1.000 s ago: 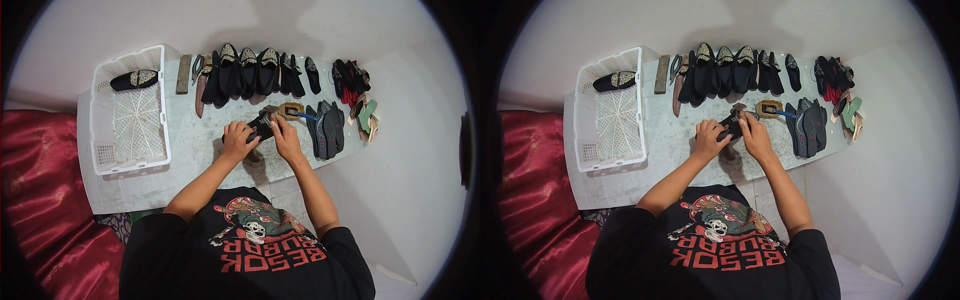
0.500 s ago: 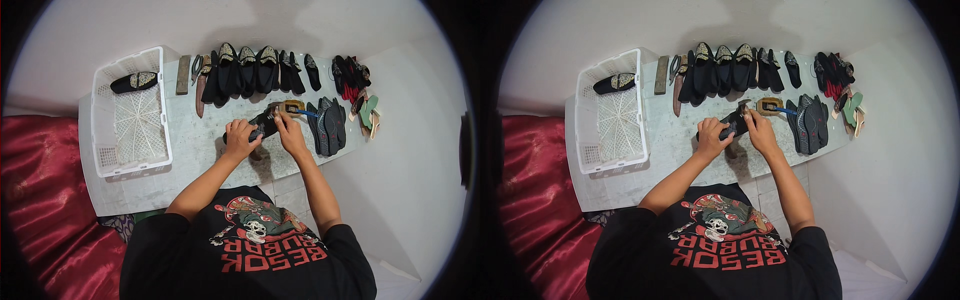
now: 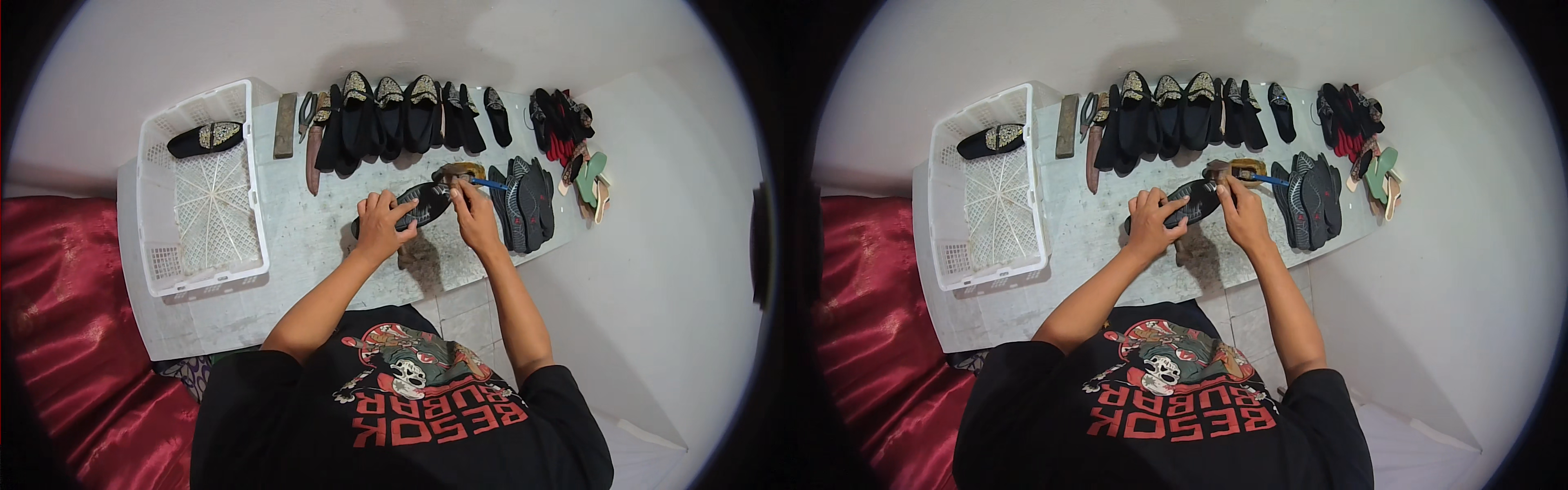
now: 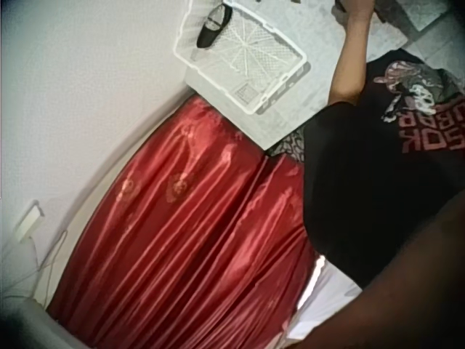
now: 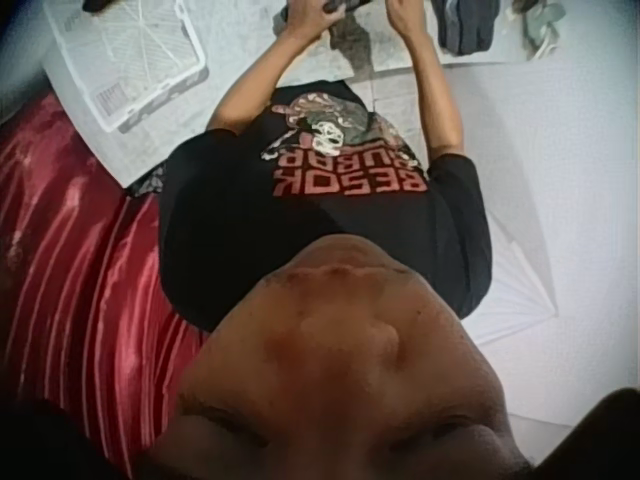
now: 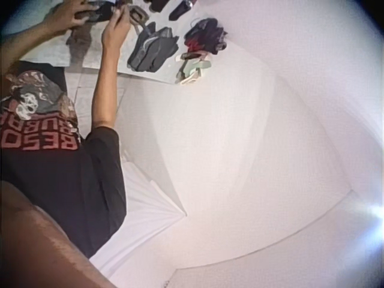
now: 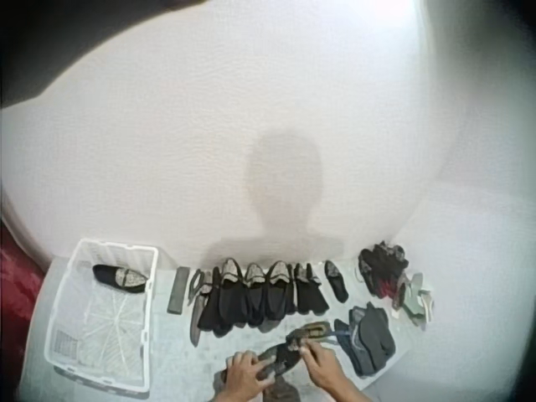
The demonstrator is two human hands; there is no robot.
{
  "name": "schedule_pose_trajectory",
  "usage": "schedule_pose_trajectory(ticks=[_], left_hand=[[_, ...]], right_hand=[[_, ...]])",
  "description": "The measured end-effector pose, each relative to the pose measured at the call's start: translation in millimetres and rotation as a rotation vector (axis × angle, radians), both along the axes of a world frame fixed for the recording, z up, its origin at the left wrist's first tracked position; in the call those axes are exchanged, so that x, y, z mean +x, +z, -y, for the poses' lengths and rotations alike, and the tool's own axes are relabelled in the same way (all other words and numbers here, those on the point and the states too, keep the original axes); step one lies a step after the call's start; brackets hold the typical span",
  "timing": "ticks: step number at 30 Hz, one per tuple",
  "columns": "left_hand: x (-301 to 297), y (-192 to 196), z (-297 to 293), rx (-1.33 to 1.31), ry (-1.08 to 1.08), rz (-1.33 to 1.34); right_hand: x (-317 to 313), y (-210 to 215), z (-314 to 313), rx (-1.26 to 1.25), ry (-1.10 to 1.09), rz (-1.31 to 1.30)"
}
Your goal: The person is applying glue to the soles and uppers of shoes using a brush.
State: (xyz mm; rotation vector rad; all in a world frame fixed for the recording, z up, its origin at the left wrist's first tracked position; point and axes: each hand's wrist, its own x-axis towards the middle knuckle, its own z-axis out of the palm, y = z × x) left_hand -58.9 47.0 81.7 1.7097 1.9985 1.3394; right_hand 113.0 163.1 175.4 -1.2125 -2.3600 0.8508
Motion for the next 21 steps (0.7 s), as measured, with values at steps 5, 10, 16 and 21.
schedule_pose_trajectory(ticks=[5, 10, 16, 21], left_hand=[[-0.5, -5.2, -0.8, 0.005, -0.014, 0.014], [0.0, -5.0, -2.3, 0.016, -0.020, 0.039], [-0.4, -1.1, -2.5, 0.001, -0.031, 0.051], [-1.4, -0.4, -3.0, -0.013, -0.054, 0.061]], right_hand=[[6.6, 6.4, -1.4, -0.069, -0.075, 0.029], [8.6, 10.9, -4.6, -0.123, -0.143, 0.060], [15.9, 8.0, -1.0, -0.085, -0.155, 0.019], [21.9, 5.8, 1.9, -0.088, -0.214, -0.027]])
